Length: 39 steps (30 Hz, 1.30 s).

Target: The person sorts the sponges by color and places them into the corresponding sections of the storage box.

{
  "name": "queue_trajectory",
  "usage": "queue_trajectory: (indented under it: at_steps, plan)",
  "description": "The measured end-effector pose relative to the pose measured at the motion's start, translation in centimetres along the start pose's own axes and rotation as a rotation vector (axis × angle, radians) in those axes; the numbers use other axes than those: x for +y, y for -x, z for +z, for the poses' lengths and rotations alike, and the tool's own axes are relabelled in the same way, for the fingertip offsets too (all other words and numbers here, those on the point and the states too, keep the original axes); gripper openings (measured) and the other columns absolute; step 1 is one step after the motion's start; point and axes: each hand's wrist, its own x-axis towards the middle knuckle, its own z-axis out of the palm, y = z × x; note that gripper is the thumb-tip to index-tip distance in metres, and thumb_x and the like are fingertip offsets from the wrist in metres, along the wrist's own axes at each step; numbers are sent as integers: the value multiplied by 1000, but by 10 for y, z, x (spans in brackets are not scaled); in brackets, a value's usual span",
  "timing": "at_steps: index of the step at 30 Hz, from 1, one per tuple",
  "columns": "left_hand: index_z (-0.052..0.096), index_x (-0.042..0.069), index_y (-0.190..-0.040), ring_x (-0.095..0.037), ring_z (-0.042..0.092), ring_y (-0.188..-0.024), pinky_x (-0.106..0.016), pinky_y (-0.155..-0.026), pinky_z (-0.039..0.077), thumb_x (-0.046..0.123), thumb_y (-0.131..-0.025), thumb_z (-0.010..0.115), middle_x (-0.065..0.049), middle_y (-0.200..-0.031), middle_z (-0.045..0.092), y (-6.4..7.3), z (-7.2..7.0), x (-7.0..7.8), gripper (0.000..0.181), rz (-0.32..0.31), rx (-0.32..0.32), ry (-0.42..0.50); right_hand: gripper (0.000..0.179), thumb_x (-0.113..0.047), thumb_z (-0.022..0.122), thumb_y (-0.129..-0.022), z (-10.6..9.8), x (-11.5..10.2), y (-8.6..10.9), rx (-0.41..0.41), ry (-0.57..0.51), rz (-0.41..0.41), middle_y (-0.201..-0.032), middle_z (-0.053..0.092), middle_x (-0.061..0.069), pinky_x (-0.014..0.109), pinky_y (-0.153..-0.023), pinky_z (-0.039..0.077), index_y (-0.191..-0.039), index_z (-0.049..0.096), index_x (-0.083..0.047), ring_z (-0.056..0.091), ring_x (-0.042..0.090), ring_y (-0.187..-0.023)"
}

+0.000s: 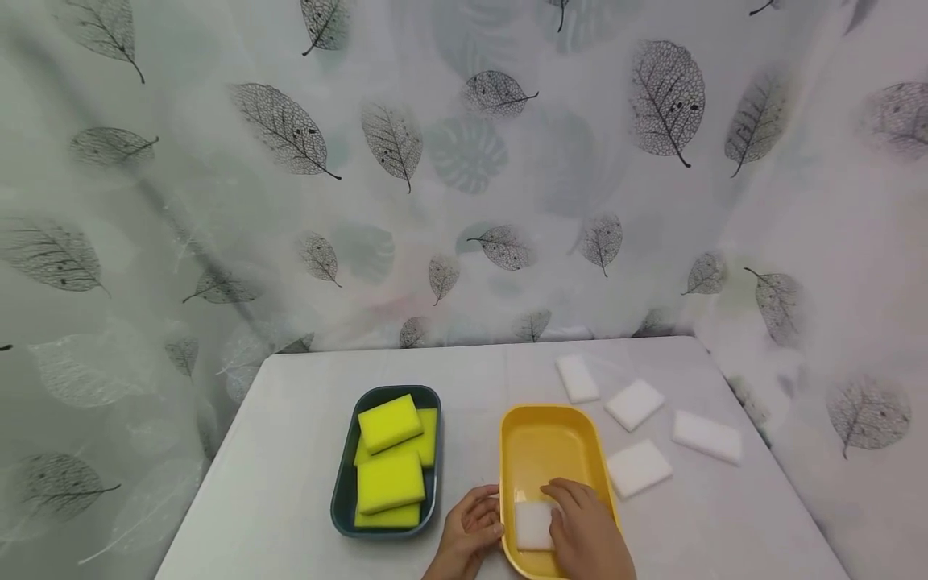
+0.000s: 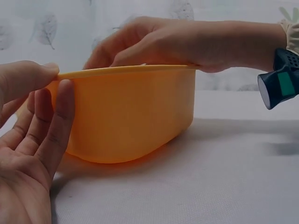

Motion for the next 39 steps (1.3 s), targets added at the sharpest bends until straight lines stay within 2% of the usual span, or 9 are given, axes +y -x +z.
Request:
queue_trajectory:
  at_steps: [4,8,13,18,20,24,27,32,39]
  plan:
    - [50,-5,-143,-9,63,-88,-24,-74,61,-3,-89,74,-2,-109,65,0,-1,1,59,0,9,11,49,12,77,-74,1,6,0,157,-137,-71,-123,70,6,4,-105,37,-118,74,-11,62,19,-112]
    - [51,-3,-144,-10,63,-90,-25,-75,61,-2,-89,74,-3,-110,65,0,0,2,60,-13,19,21,54,20,68,-74,-5,13,0,282,-254,-83,-125,67,19,3,-113,29,-123,71,-3,54,13,-124]
    - [51,-2,-144,-12,64,-91,-25,-75,61,-3,-89,74,-4,-110,64,0,0,3,60,-35,54,27,51,20,68,-78,-23,24,0,335,-230,101,-130,63,25,0,-111,24,-126,69,1,42,-2,-132]
    - [51,-1,-145,-12,64,-92,-24,-76,61,-3,-90,72,-4,-111,64,-2,1,3,59,-32,29,28,56,16,67,-83,-35,52,4,284,-154,222,-141,56,27,7,-116,18,-136,63,-1,47,24,-132]
    - [51,-1,-145,-12,64,-92,-24,-76,61,-3,-90,72,-4,-111,65,-2,1,3,59,-33,24,22,60,18,62,-80,-36,67,3,278,-145,157,-141,54,32,30,-119,29,-138,60,3,48,41,-127]
    - [51,-1,-144,-12,64,-93,-23,-76,61,-2,-90,73,-4,-111,65,-2,1,5,59,-47,41,23,70,20,58,-68,-32,98,-1,235,-65,1,-136,52,39,64,-94,34,-137,57,9,48,53,-117]
    - [51,-1,-144,-12,64,-93,-23,-77,61,-1,-89,74,-5,-112,65,-3,2,4,59,-33,34,26,71,19,60,-67,-28,115,-1,161,32,2,-136,53,37,69,-97,34,-136,56,7,48,53,-120]
    - [52,-2,-143,-12,65,-93,-23,-78,61,3,-89,76,-4,-112,66,-1,-1,0,59,-45,22,-11,68,12,62,-70,-23,126,9,-38,89,150,-142,49,36,75,-109,28,-137,57,0,41,58,-126]
    - [51,-1,-144,-12,65,-94,-25,-79,62,7,-91,77,-3,-113,66,-2,-2,1,59,-62,20,-22,71,3,67,-72,-24,128,7,-172,136,251,-149,45,32,81,-94,39,-142,56,-7,42,62,-125]
